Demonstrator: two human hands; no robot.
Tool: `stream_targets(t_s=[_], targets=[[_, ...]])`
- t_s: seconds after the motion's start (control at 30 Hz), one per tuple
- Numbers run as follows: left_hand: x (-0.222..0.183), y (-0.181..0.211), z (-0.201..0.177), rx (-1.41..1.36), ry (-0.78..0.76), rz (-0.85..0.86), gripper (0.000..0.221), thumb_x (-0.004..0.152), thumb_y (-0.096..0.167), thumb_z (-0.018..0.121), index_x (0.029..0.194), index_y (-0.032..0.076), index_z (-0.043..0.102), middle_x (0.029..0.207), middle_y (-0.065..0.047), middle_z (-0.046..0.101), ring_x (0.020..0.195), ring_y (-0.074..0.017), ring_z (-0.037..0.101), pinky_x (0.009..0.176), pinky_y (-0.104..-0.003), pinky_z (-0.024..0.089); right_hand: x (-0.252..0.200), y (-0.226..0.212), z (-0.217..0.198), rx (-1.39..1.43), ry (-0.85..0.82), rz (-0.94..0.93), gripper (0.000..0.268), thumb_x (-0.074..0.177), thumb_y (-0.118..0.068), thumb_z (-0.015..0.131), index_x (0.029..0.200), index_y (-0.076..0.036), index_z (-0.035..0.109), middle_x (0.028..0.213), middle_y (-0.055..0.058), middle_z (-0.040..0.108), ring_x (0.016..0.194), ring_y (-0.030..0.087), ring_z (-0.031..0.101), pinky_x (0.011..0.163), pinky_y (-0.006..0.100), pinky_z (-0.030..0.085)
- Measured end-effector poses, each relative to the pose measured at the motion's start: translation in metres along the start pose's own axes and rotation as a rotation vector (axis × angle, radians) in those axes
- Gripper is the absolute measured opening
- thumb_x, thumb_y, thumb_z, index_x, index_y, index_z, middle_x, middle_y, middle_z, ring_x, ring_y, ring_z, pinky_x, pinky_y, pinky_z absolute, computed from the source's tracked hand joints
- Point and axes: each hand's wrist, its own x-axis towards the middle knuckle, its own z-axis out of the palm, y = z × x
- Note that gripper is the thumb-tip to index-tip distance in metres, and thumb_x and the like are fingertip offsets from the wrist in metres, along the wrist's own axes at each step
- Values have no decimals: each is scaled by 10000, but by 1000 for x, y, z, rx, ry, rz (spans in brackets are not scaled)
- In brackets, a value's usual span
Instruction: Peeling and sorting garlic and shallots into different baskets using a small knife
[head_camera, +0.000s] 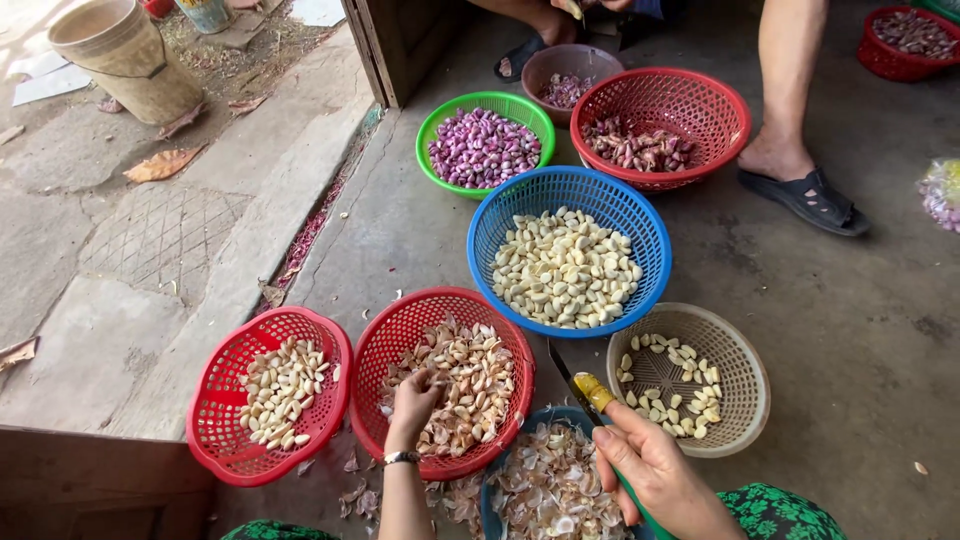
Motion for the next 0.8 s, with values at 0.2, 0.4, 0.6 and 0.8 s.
stream_targets(t_s=[0.2,0.4,0.6,0.8], targets=[[-34,21,20,-517,-290,122,155,1016,-53,525,984,50,636,803,-48,571,611,-95,394,570,-201,341,0,1,4,13,13,-22,685,987,-247,538,1615,-130,290,699,160,636,368,236,508,375,351,428],[-138,42,94,536,-999,383,574,1107,582,402,668,212,419,618,56,385,557,-101,387,641,-289,426,-6,1,7,-102,-6,-136,354,1011,-221,540,1233,45,611,653,130,637,302,216,528,320,277,384],[-51,7,73,631,-386,262,156,1034,120,577,946,146,702,814,32,664,705,-76,586,683,-165,561,-8,13,4,-58,11,-132,306,1014,-206,549,1197,36,588,669,151,613,317,215,502,311,285,393],[89,-120,65,872,348,447,168,822,99,563,875,74,720,977,-199,683,862,-441,695,713,-542,583,-8,7,4,31,53,53,679,1014,-238,533,1626,-149,253,731,155,623,425,215,505,413,340,433]])
